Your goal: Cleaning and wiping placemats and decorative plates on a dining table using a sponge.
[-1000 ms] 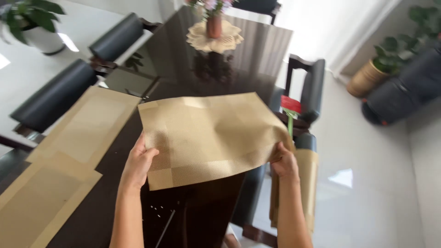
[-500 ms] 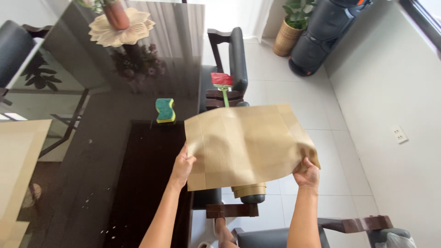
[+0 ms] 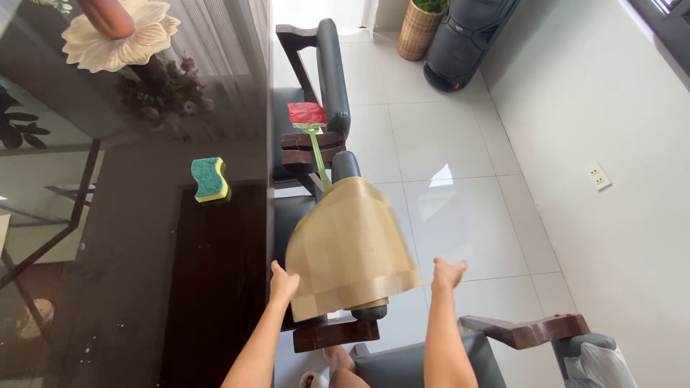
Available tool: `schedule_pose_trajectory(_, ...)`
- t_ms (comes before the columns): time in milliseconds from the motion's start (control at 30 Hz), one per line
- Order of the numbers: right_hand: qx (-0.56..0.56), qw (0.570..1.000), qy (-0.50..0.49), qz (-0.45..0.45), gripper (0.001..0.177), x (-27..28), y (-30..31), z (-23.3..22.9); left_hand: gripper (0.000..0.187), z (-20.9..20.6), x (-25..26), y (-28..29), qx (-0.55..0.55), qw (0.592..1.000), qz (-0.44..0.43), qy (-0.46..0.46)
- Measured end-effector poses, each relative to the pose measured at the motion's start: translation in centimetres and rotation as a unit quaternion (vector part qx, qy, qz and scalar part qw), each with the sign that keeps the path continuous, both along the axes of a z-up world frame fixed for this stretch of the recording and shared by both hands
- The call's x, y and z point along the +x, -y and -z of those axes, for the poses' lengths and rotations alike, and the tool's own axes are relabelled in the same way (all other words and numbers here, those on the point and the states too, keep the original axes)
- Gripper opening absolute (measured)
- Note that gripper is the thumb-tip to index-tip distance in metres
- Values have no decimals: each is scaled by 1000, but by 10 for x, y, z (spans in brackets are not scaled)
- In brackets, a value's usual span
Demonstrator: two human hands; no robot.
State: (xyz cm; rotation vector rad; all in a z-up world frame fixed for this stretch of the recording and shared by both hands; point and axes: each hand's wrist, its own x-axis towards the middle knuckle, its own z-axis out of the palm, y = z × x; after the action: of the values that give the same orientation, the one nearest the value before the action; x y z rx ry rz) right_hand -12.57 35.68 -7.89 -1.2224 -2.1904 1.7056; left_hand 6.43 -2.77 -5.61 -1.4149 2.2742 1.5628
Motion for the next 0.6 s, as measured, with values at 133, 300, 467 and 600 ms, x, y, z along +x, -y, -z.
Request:
schedule_pose_trajectory(133, 108, 963, -54, -241, 64, -12, 52, 15, 79, 9, -16, -25, -170, 985, 32, 18)
schedule_pose_trajectory(300, 128, 878, -67, -457, 101, 12, 154, -52, 57, 26, -54, -68, 119, 971, 197, -66)
schedule_pose_trajectory(467, 280, 806, 88, -515, 113, 29, 207, -100, 53, 67, -79, -77, 191, 948, 237, -88)
schedule_pose_trajectory(600, 371, 773, 130, -499, 114, 11, 227, -102, 39, 63, -103, -39, 61, 967, 247, 1)
